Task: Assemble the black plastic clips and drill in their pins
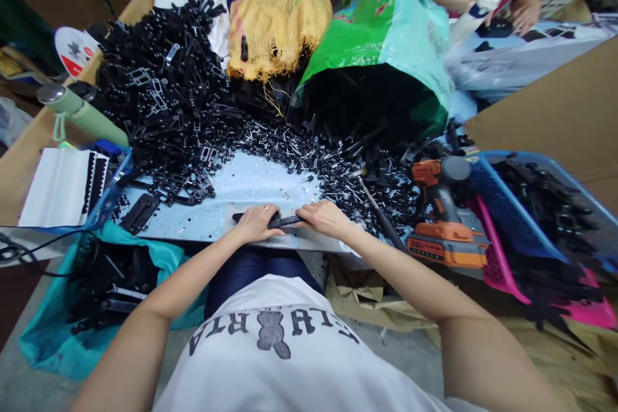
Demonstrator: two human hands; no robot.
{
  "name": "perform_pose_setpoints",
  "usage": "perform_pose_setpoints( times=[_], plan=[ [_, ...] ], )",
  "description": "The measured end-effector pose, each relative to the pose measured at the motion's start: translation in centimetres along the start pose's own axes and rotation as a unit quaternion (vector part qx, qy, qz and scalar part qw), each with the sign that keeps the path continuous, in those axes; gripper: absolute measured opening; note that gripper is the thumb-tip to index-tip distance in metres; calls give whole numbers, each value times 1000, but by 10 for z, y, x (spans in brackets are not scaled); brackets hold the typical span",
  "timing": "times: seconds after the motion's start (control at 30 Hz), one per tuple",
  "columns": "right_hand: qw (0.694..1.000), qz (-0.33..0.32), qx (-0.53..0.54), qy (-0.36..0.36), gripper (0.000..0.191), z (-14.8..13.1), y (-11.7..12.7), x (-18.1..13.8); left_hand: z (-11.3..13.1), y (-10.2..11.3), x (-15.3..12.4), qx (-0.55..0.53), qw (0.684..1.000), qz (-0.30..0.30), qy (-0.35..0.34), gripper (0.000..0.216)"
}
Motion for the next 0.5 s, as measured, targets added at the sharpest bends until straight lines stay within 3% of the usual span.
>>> perform_pose_setpoints(
  times=[0.1, 0.2, 0.27, 0.37, 0.5],
  plan=[
    [999, 5, 41, -20, 49, 12, -23, -4, -46, 25, 29, 12, 996, 47, 73, 43],
    [997, 19, 67, -39, 48, 19, -35, -5, -124, 70, 49, 90, 945, 157, 272, 33],
    [994, 45, 65, -73, 42, 28, -30, 1, -156, 85, 62, 116, 924, 171, 322, 34],
    [982, 84, 34, -165, 33, 50, -15, 18, -173, 89, 77, 110, 926, 171, 318, 34],
    [966, 35, 8, -257, 30, 81, -19, 44, -167, 85, 74, 93, 936, 170, 294, 32]
  ],
)
Point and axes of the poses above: each hand's wrist, its own x-axis towards the middle knuckle, its own y-axis out of the back of the hand, z = x × y, the point moved 9 cm from there along x, towards the middle knuckle
